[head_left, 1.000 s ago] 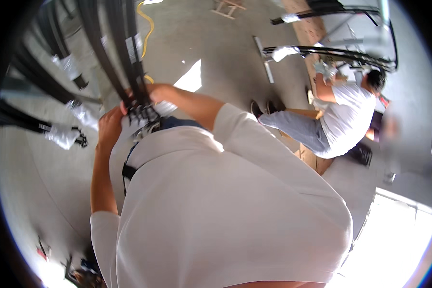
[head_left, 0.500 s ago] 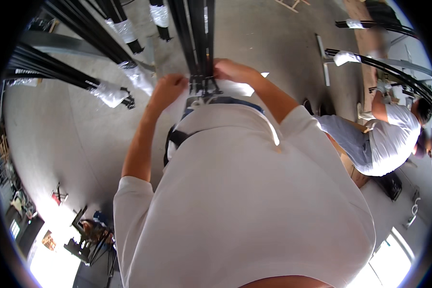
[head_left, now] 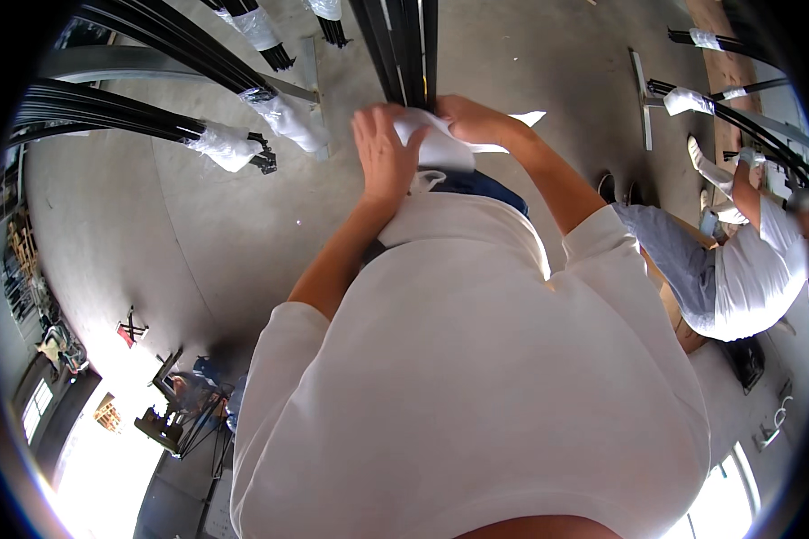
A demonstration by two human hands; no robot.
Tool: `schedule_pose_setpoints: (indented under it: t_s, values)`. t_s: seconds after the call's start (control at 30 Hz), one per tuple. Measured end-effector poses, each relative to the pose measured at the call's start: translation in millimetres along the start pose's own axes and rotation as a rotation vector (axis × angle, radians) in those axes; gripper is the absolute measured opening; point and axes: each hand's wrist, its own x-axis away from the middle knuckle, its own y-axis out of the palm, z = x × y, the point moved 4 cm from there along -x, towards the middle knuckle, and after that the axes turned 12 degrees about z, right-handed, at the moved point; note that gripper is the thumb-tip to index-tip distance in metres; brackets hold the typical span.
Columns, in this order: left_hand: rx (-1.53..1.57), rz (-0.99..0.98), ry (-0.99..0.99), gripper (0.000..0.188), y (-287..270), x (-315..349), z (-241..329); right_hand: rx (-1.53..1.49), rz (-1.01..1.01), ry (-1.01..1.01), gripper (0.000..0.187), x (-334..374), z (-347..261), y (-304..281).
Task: The person wraps bundles of long black poles with clear plastic wrap in a warehouse. They repeatedly pull wrap from a roll, encircle the poles, and tear off the wrap to secure each bundle.
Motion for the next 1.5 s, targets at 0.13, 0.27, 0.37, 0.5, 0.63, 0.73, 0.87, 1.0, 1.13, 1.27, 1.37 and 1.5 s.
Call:
schedule_pose_setpoints:
  t_s: [0.13,0.27,0.37,0.5,0.63,0.73,0.87,1.0,1.13,1.27,1.37,1.5]
  values:
    - [0.298,0.066,0.024,0.075,7.2,-12.7,-9.2,0.038,0.041,-0.13,0.056,6.7,-1.1,3.8]
    - [1.029,-0.221,-0.347,0.08,24.4,-22.8,-29.4,0.126,0.128,-0.091,0.044,14.7,-15.4,-1.0]
    - [0.785,-0.589,-0.388,0.054,31.7,-28.7,-34.3,0.06,0.485,-0.374,0.032,24.9,-14.9,-13.1]
    - [0.643,-0.586,-0.492,0.034,27.3,-26.8,-37.6,0.229,0.917,-0.307,0.028,72.2,-22.1,-31.2]
    - [0.694,-0.567,-0.537,0.028,24.8,-28.5,-37.7,0.177,0.798,-0.05,0.031,94.0,-2.4,-5.2]
    - [0.654,-0.566,-0.533,0.029,24.6,-28.6,-45.5,0.08,0.842,0.031,0.031,102.4,6.4,11.1]
    - [0.658,-0.571,-0.634,0.03,18.0,-26.6,-39.3,-0.029,0.835,0.093,0.032,88.4,36.8,24.8]
    - [0.626,-0.586,-0.658,0.03,12.5,-22.6,-42.0,0.197,0.743,0.085,0.038,65.4,38.9,10.6]
    - [0.595,-0.674,-0.642,0.031,5.5,-21.3,-41.0,0.292,0.641,-0.09,0.029,37.4,61.2,2.7]
    - [0.569,-0.862,-0.582,0.032,-1.4,-23.5,-37.3,0.138,0.304,-0.14,0.022,42.1,39.3,5.7]
    - [0.63,-0.931,-0.574,0.033,-1.0,-23.2,-44.0,0.115,0.232,-0.225,0.02,41.3,25.7,22.6]
    - [0.594,-0.965,-0.583,0.033,-0.7,-19.5,-54.4,0.274,0.295,-0.362,0.013,30.3,19.6,31.0]
